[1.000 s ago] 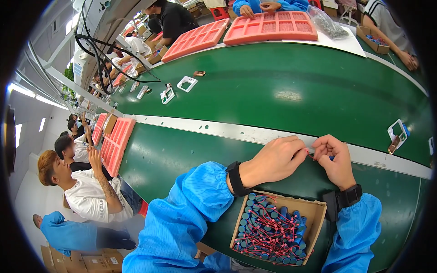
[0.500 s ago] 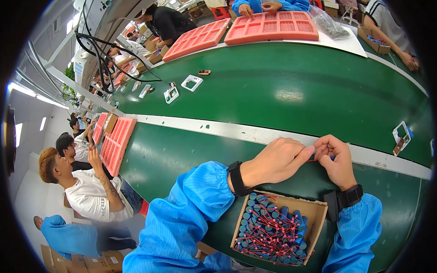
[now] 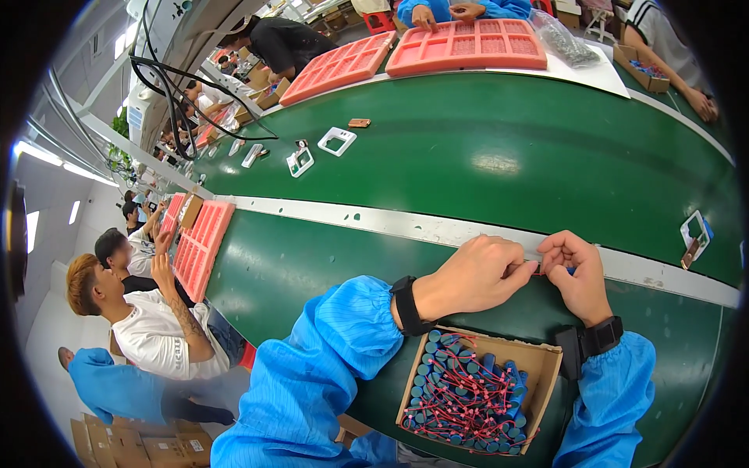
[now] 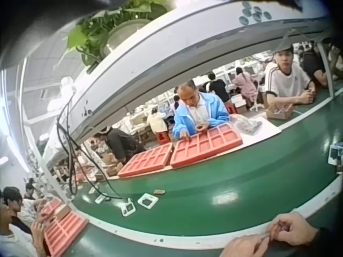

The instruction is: The person picks up a white plastic frame and a battery from a box, then fits the battery into the frame. They place a circuit board and a speaker into the frame, connecting the wires and pressing the components into position before setting the assembly aside.

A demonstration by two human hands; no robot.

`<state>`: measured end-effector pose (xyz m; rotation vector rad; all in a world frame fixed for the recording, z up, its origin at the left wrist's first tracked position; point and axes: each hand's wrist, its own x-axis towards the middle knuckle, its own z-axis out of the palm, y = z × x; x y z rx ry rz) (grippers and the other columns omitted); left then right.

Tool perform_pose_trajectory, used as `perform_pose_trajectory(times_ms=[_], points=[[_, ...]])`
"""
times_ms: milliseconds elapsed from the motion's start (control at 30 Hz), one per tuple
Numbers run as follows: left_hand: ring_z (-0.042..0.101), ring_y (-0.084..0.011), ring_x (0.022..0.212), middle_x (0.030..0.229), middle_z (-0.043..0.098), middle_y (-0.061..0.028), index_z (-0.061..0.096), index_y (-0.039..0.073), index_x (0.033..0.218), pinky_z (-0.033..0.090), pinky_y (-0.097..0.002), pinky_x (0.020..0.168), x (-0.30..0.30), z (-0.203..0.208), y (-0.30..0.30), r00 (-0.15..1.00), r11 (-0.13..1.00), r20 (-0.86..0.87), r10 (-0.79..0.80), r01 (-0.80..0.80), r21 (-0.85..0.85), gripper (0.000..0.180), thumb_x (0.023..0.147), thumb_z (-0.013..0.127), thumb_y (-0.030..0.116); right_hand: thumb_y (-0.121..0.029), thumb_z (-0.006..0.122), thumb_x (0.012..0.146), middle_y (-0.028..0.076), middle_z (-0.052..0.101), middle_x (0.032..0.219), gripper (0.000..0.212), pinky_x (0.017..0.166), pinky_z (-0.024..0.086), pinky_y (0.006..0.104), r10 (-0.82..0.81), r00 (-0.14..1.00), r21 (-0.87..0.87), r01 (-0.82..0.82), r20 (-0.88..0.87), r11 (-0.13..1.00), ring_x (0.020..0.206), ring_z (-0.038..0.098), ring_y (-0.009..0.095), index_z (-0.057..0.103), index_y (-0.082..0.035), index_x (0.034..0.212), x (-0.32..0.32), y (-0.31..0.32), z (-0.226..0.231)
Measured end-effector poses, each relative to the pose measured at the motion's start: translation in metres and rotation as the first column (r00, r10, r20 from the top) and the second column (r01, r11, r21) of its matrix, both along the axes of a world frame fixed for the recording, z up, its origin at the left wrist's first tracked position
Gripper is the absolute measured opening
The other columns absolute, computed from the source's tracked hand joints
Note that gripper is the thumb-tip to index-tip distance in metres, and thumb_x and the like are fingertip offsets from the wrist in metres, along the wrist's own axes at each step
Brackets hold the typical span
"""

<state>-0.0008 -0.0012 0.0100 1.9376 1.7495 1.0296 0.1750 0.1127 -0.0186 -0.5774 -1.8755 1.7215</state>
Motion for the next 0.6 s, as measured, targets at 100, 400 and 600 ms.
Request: perform_pose_trajectory(times_ms=[100,400,600], points=[[0.064,-0.0411,0.066,0.067,0.065,-0.0202,0.063,-0.001,0.068,0.05,-0.0507,0.063,-0.0001,-0.0005,0.0005,1.0,1.0,0.001,-0.003,0.003,0.008,0.032,0.091,0.062,0.021,0.003,0.049,0.076,-0.001,0.058,0.076,0.025,0.059,0.041,0.0183,-0.014,1.0,0.038,0.015,-0.019,0.999,0.066,0.051,0.004,0.06,0.001,0.098,-0.0008,-0.0005,-0.0003],[0.064,-0.0404,0.066,0.067,0.065,-0.02,0.062,-0.001,0.068,0.049,-0.0502,0.061,0.0006,-0.001,0.0027,1.0,1.0,0.018,-0.001,0.001,0.016,0.031,0.09,0.063,0.02,0.005,0.052,0.076,0.001,0.059,0.081,0.024,0.068,0.045,0.0198,0.005,1.0,-0.017,-0.005,0.009,1.0,0.074,0.056,0.006,0.061,0.002,0.098,0.0025,0.0037,0.0014],[0.063,-0.0393,0.063,0.066,0.064,-0.019,0.06,-0.001,0.07,0.049,-0.0482,0.06,-0.0004,-0.0007,0.0032,0.996,1.0,0.086,0.018,-0.019,0.018,0.033,0.091,0.067,0.023,0.005,0.052,0.077,0.001,0.06,0.08,0.023,0.068,0.046,0.0203,-0.006,1.0,-0.008,0.006,0.004,1.0,0.073,0.056,0.006,0.061,0.002,0.098,0.0001,0.003,0.0009]])
